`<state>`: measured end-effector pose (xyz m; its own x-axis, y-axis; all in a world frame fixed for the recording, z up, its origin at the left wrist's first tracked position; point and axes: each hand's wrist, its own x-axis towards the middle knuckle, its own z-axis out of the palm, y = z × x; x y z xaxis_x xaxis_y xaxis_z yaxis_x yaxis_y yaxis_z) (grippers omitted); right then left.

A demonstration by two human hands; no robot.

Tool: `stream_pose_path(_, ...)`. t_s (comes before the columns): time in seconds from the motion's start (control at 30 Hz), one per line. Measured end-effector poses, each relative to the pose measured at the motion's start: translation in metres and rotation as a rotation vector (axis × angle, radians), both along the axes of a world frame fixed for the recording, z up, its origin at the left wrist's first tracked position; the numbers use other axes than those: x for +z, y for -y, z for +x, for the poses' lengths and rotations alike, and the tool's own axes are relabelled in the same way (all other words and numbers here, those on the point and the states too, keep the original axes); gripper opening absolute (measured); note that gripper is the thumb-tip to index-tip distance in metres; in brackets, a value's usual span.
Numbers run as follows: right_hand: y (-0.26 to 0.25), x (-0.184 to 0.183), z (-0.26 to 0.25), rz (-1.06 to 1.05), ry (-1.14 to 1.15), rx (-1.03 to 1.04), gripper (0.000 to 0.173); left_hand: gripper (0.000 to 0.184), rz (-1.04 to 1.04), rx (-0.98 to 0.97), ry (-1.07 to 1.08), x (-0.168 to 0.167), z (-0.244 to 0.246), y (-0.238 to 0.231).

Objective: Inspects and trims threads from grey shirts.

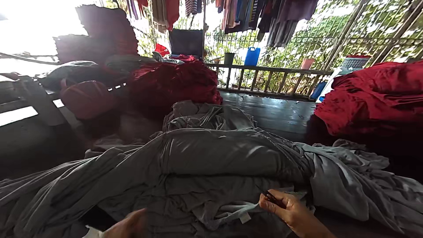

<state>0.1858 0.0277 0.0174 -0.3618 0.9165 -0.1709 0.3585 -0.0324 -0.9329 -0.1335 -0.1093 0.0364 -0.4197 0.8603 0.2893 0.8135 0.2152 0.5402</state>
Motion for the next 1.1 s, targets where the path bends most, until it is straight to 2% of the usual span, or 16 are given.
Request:
stream_pose_path(0.03, -0.001, 0.002, 0.0, -0.007, 0.038, 0.027, 0.01, 0.027, 0.037, -0.208, 0.058, 0.003, 0.022, -0.011)
stream_pose_path(0.1, -0.005, 0.006, 0.0, 0.002, 0.091, 0.062, 0.012, 0.036, -0.047, -0.516, 0.177, 0.008, 0.067, -0.038)
stream_pose_path(0.13, -0.007, 0.008, -0.001, 0.014, 0.107, 0.068, 0.013, 0.04, -0.103, -0.609, 0.217, 0.006, 0.085, -0.051)
stream_pose_path(0.2, -0.01, 0.014, -0.003, 0.033, 0.121, 0.059, 0.014, 0.035, -0.195, -0.716, 0.295, -0.003, 0.105, -0.076)
stream_pose_path(0.27, -0.015, 0.02, -0.004, 0.024, 0.136, 0.033, 0.014, 0.025, -0.286, -0.74, 0.343, -0.01, 0.109, -0.093)
stream_pose_path(0.4, -0.029, 0.023, -0.009, -0.066, 0.206, -0.011, 0.015, 0.025, -0.546, -0.7, 0.615, -0.013, 0.086, -0.112)
stream_pose_path(0.53, -0.039, 0.018, -0.026, -0.157, 0.249, -0.014, 0.018, 0.009, -0.601, -0.758, 0.937, -0.026, 0.053, -0.118)
stream_pose_path(0.6, -0.04, 0.017, -0.028, -0.154, 0.22, -0.052, 0.018, 0.019, -0.65, -0.815, 0.9, -0.016, 0.047, -0.117)
stream_pose_path(0.7, -0.039, 0.02, -0.019, -0.126, 0.119, -0.124, 0.013, 0.038, -0.604, -0.846, 0.602, 0.0, 0.051, -0.107)
stream_pose_path(0.8, -0.038, 0.021, -0.008, -0.116, 0.015, -0.151, 0.016, 0.025, -0.426, -0.783, 0.379, 0.005, 0.059, -0.093)
stream_pose_path(0.87, -0.037, 0.023, -0.003, -0.116, -0.01, -0.116, 0.017, 0.017, -0.317, -0.763, 0.355, 0.007, 0.056, -0.089)
stream_pose_path(0.93, -0.038, 0.023, 0.001, -0.112, -0.023, -0.077, 0.018, 0.016, -0.289, -0.769, 0.464, 0.009, 0.044, -0.092)
stream_pose_path(1.0, -0.039, 0.02, 0.001, -0.124, 0.023, -0.064, 0.018, 0.014, -0.335, -0.766, 0.724, 0.004, 0.03, -0.098)
stream_pose_path(1.07, -0.041, 0.016, -0.003, -0.122, 0.246, -0.05, 0.01, 0.009, -0.365, -0.742, 1.01, -0.018, 0.023, -0.103)
stream_pose_path(1.1, -0.04, 0.014, -0.008, -0.121, 0.363, -0.055, 0.018, 0.01, -0.387, -0.701, 1.092, -0.028, 0.023, -0.103)
